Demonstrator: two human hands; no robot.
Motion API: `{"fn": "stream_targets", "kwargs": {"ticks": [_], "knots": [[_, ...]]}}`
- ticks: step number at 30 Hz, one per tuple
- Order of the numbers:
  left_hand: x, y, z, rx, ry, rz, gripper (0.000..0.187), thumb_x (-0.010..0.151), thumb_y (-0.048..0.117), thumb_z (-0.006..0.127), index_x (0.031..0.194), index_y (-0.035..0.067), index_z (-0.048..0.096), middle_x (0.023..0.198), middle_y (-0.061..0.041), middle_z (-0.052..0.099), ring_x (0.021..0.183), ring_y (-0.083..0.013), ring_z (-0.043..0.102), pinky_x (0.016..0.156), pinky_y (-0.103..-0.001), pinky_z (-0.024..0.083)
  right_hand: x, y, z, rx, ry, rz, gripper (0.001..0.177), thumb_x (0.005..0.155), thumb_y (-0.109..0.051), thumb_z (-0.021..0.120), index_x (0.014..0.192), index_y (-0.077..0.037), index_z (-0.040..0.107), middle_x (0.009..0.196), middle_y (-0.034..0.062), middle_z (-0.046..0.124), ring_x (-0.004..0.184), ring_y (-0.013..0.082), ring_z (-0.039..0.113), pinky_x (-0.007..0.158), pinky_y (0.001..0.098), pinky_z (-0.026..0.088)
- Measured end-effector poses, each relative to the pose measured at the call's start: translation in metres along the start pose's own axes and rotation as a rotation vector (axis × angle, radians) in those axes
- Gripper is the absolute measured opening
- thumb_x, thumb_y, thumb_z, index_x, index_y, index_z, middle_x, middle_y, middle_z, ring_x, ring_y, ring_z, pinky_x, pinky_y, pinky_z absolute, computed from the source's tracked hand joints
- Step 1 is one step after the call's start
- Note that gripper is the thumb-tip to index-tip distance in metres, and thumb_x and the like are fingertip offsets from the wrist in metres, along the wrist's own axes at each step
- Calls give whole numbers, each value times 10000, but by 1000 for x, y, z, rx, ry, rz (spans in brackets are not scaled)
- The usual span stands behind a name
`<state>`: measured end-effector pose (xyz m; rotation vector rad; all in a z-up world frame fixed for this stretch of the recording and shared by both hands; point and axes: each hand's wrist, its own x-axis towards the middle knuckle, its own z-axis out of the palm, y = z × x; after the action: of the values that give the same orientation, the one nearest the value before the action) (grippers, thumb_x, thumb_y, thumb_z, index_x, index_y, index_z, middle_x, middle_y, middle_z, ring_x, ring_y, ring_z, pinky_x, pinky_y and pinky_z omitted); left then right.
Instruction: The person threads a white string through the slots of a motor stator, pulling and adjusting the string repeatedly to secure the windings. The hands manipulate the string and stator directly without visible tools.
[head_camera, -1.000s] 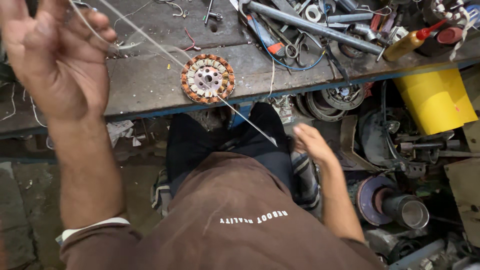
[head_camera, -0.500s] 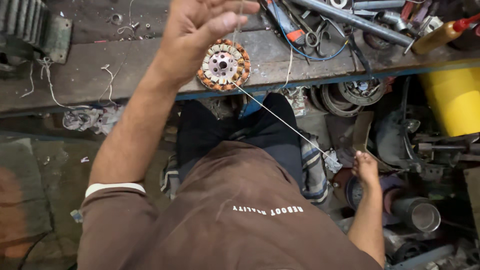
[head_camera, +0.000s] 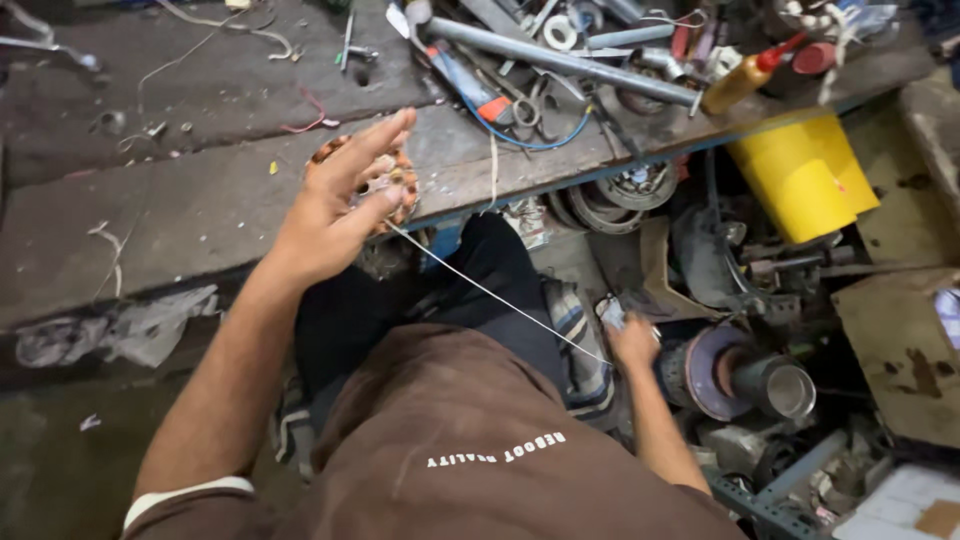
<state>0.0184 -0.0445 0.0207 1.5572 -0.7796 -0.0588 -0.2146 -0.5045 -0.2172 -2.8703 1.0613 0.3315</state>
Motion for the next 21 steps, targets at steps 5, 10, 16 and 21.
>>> {"fn": "stream_targets", "kwargs": {"ticks": [5,10,16,21], "knots": [[-1,2,-4,436,110,176,552,861,-125,605,1386,40,649,1518,-137,597,1451,-321,553,1246,-399,417,29,-84,14,563,-38,-318,309,942,-220,650,1189,-44,709,1164,214,722,1112,383,689,949,446,541],[-1,-12,-15,649,157,221,555,848,-125,606,1394,-29,631,1512,-145,591,1394,-341,565,1203,-406,455,-11,-158,-19,689,-21,-770,348,839,-65,628,1169,-55,736,1198,185,740,1152,281,681,1020,367,507],[-10,-29,-16,1097,164,228,641,958,97,770,1521,-53,505,1646,-223,414,1555,-413,357,1303,-551,283,-64,-210,-39,1430,-806,-747,409,1048,-294,581,1345,-12,579,1055,53,660,912,127,603,801,268,499],[-21,-29,-12,1025,197,95,925,874,289,856,1629,30,390,1701,-274,214,1593,-474,177,1310,-638,153,-63,-197,-34,1565,-1226,-574,292,1074,-310,615,1008,-27,579,725,-38,457,594,49,362,527,249,285]]}}
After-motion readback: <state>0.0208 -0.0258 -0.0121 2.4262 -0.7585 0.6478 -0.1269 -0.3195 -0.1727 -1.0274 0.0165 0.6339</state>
